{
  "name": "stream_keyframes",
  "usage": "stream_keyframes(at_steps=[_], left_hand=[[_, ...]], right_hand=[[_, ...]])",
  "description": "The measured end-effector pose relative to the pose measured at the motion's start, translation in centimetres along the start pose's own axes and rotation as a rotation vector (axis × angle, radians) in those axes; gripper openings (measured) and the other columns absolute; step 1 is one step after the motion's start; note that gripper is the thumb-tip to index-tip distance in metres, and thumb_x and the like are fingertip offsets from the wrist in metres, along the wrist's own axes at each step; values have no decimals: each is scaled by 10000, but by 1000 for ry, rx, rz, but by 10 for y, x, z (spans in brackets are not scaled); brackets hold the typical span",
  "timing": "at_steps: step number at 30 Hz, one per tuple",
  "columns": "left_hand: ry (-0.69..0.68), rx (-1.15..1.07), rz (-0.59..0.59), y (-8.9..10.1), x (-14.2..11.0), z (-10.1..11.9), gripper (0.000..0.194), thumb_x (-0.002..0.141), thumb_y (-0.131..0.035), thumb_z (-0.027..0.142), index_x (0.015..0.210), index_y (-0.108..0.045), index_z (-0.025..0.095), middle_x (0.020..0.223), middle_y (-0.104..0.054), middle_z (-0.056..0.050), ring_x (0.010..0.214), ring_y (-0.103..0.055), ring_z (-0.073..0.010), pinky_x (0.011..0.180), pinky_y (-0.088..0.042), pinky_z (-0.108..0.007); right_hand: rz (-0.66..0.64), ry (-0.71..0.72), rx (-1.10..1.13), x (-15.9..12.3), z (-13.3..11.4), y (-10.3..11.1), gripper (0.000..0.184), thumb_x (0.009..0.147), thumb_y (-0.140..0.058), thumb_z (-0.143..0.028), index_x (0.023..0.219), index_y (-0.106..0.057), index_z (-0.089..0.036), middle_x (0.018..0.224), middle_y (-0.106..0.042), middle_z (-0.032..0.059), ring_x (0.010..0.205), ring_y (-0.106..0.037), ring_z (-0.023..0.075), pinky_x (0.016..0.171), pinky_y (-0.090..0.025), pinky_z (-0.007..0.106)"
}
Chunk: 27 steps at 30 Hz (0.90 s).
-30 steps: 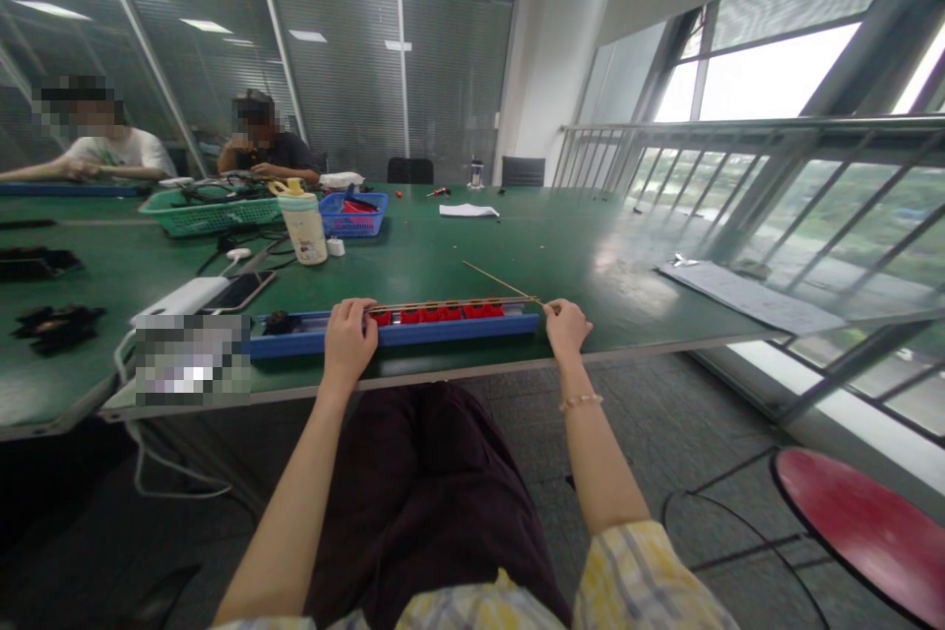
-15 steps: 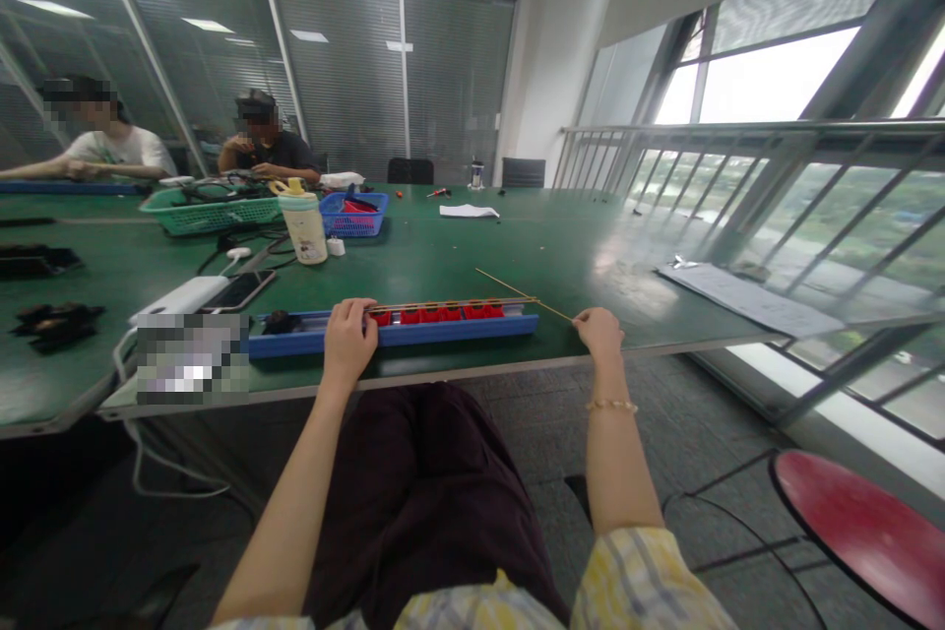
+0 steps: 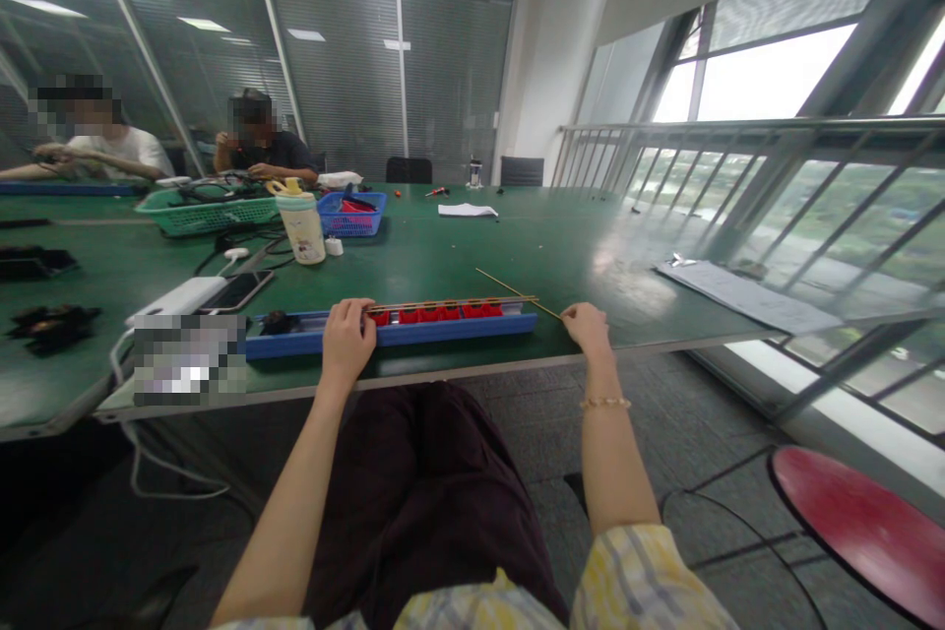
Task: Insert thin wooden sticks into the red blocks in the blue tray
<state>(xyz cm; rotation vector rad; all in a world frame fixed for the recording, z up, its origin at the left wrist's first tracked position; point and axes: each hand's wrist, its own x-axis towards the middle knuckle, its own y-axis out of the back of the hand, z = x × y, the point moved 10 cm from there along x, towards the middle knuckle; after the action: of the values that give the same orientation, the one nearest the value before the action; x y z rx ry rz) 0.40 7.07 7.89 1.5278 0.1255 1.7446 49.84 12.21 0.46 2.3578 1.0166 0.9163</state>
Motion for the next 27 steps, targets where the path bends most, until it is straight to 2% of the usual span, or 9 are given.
stream_keyframes(at_steps=[2,5,8,13,20,27], left_hand=[[1,4,-2,0,0,0,249,882,-437,190,1065,-605,197,1036,-627,-102,1012,-558,-274,928,-471,-419],[-1,4,-3,0,0,2,249,884,-433,191,1063,-606,194,1034,-629,-101,1008,-561,-273,926,-472,-416],[2,6,-6,0,0,3,248,885,-435,196,1066,-606,197,1039,-632,-98,1014,-565,-274,930,-470,-418],[1,9,-10,-1,0,4,252,890,-430,197,1069,-607,196,1044,-634,-101,1020,-566,-276,928,-468,-418],[-13,11,-3,-1,0,4,246,891,-432,186,1068,-603,181,1027,-629,-99,1001,-560,-267,932,-471,-411],[-15,-3,27,2,1,5,243,893,-434,184,1064,-607,184,1029,-597,-105,1037,-543,-265,958,-462,-423]], right_hand=[[-49,36,-94,-2,-15,-7,204,757,-534,-123,729,-724,-193,834,-630,127,941,-541,275,883,-423,444],[31,208,-32,-9,-49,-8,305,814,-444,-136,938,-719,-183,958,-652,132,975,-539,257,927,-409,409],[93,341,88,-20,-70,-11,316,827,-381,-135,929,-678,-166,948,-658,118,958,-547,237,937,-412,377],[183,344,216,-26,-66,-8,286,792,-361,-125,873,-631,-173,896,-658,104,915,-578,225,907,-440,351],[92,357,382,-23,-67,-16,248,872,-399,-263,894,-634,-188,848,-682,86,802,-626,224,807,-472,349],[-31,407,435,-28,-78,-25,401,980,-359,-479,954,-643,-197,757,-645,39,731,-616,193,751,-456,310]])
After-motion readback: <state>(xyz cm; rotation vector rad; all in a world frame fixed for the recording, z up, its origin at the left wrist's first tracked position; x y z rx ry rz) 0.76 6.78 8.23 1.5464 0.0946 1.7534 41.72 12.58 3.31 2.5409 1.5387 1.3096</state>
